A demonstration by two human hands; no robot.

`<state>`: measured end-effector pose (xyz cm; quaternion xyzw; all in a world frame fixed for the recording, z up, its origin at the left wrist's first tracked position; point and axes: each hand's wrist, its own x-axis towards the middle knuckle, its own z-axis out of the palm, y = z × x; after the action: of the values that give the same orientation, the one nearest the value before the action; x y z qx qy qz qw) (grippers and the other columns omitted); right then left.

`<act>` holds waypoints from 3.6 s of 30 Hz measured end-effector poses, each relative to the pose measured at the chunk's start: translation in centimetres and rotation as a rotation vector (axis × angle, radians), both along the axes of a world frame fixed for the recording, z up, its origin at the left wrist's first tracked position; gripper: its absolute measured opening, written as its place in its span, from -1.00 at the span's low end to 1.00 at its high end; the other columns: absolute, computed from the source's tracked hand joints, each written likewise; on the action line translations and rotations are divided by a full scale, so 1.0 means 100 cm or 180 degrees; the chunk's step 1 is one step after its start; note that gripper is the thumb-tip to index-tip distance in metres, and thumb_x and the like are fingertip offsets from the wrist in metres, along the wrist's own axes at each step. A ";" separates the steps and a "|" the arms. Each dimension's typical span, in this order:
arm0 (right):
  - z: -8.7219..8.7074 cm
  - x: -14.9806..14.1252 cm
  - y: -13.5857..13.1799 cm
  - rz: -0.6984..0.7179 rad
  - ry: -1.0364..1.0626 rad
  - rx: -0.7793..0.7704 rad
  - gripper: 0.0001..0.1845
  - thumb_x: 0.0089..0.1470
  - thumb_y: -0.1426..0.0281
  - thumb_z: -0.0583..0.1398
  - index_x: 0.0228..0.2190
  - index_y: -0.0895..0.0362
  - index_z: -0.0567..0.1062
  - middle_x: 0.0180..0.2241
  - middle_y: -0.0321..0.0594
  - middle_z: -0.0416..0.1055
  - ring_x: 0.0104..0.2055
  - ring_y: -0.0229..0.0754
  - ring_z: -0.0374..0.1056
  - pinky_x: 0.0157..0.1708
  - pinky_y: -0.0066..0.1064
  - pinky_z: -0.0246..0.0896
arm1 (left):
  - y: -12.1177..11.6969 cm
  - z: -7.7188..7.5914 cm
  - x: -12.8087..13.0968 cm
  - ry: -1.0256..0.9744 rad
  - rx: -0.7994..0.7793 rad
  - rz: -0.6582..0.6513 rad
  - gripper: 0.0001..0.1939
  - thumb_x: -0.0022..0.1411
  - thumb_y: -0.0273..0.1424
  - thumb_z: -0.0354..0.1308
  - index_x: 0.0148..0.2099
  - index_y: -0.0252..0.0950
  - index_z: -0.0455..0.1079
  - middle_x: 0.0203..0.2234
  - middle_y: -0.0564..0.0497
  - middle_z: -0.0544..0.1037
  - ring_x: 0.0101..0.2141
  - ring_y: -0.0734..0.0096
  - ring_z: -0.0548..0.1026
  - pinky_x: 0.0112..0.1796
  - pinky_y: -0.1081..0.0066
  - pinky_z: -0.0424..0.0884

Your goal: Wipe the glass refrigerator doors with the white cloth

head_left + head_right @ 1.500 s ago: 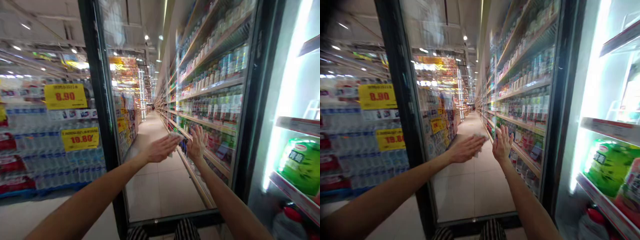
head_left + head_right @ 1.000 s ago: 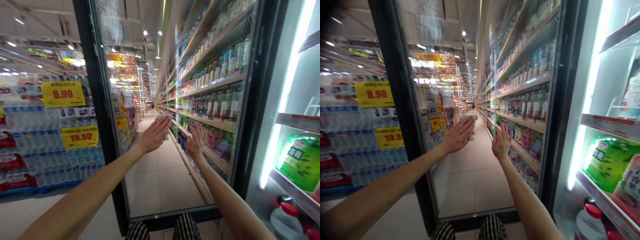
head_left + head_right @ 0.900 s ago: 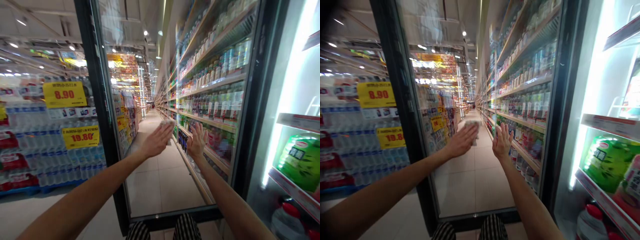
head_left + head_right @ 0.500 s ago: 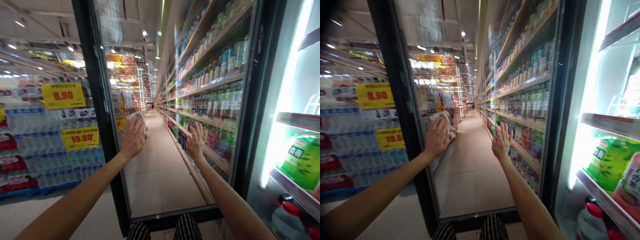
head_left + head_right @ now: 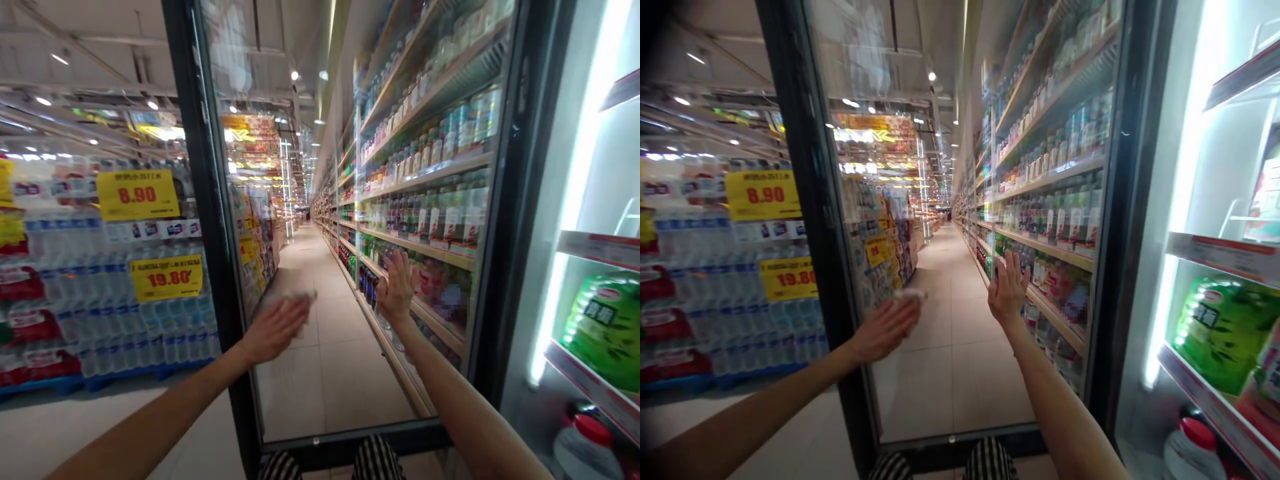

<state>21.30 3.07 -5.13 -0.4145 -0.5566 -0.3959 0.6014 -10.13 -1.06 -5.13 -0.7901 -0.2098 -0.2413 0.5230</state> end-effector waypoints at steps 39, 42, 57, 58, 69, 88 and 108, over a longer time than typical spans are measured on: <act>-0.002 0.003 0.001 0.0230 -0.0029 0.0084 -0.48 0.13 0.40 -0.08 0.14 0.11 0.08 0.17 -0.02 0.13 0.28 -0.09 -0.11 0.18 0.02 -0.22 | 0.021 0.073 0.115 0.0782 -0.0203 -0.0458 -0.46 0.22 -0.44 -0.13 0.25 -0.39 -0.04 0.24 -0.07 0.02 0.25 0.39 -0.16 0.22 0.27 -0.12; -0.003 0.004 0.004 0.0265 -0.0014 0.0122 -0.48 0.13 0.37 -0.10 0.14 0.11 0.07 0.16 -0.01 0.14 0.28 -0.08 -0.11 0.18 0.04 -0.22 | 0.022 0.093 0.121 -0.0467 -0.0061 -0.0232 -0.46 0.25 -0.44 -0.16 0.26 -0.45 -0.08 0.23 -0.16 0.02 0.25 0.27 -0.18 0.21 0.14 -0.11; 0.020 -0.078 -0.026 0.0521 -0.0669 -0.0212 -0.49 0.13 0.35 -0.02 0.13 0.08 0.13 0.18 -0.04 0.09 0.29 -0.10 -0.17 0.21 -0.04 -0.23 | 0.016 0.051 0.098 -0.0700 -0.0286 -0.0029 -0.11 0.11 -0.07 0.04 0.29 -0.47 -0.23 0.23 -0.29 0.00 0.25 0.11 -0.17 0.18 0.10 -0.10; 0.023 -0.080 -0.024 0.0392 -0.0666 -0.0215 -0.52 0.12 0.32 0.00 0.10 0.06 0.19 0.19 -0.05 0.09 0.29 -0.08 -0.18 0.20 -0.01 -0.27 | 0.015 0.050 0.094 -0.0674 -0.0299 -0.0011 -0.09 0.09 -0.05 0.05 0.29 -0.47 -0.24 0.22 -0.29 0.01 0.25 0.12 -0.17 0.18 0.12 -0.10; 0.016 0.065 0.009 -0.0374 0.1256 0.0139 -0.50 0.14 0.33 -0.07 0.11 0.16 0.19 0.20 0.11 0.03 0.26 0.06 -0.08 0.11 0.16 -0.19 | 0.018 0.036 0.103 -0.1109 -0.0084 0.0087 -0.16 0.17 -0.08 0.00 0.31 -0.41 -0.28 0.21 -0.25 0.05 0.24 0.16 -0.09 0.18 0.12 -0.14; 0.013 0.050 0.000 -0.0192 0.0104 -0.0130 -0.51 0.10 0.33 -0.02 0.08 0.12 0.24 0.19 0.02 0.08 0.27 -0.01 -0.10 0.15 0.04 -0.16 | 0.017 0.033 0.109 -0.1301 -0.0113 0.0284 -0.15 0.16 -0.07 -0.01 0.31 -0.40 -0.28 0.22 -0.21 0.04 0.25 0.22 -0.11 0.19 0.16 -0.18; -0.007 0.046 0.000 -0.0218 0.0859 -0.0031 -0.49 0.11 0.37 -0.02 0.10 0.19 0.21 0.20 0.11 0.03 0.27 0.04 -0.11 0.14 0.11 -0.19 | 0.018 0.027 0.116 -0.1453 -0.0201 0.0186 -0.16 0.18 -0.13 -0.01 0.31 -0.38 -0.35 0.23 -0.23 -0.01 0.25 0.21 -0.15 0.19 0.12 -0.23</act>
<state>25.85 3.11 -5.86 -0.4856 -0.4581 -0.3542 0.6549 1.42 0.74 -2.47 -0.7245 -0.3529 -0.3919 0.4438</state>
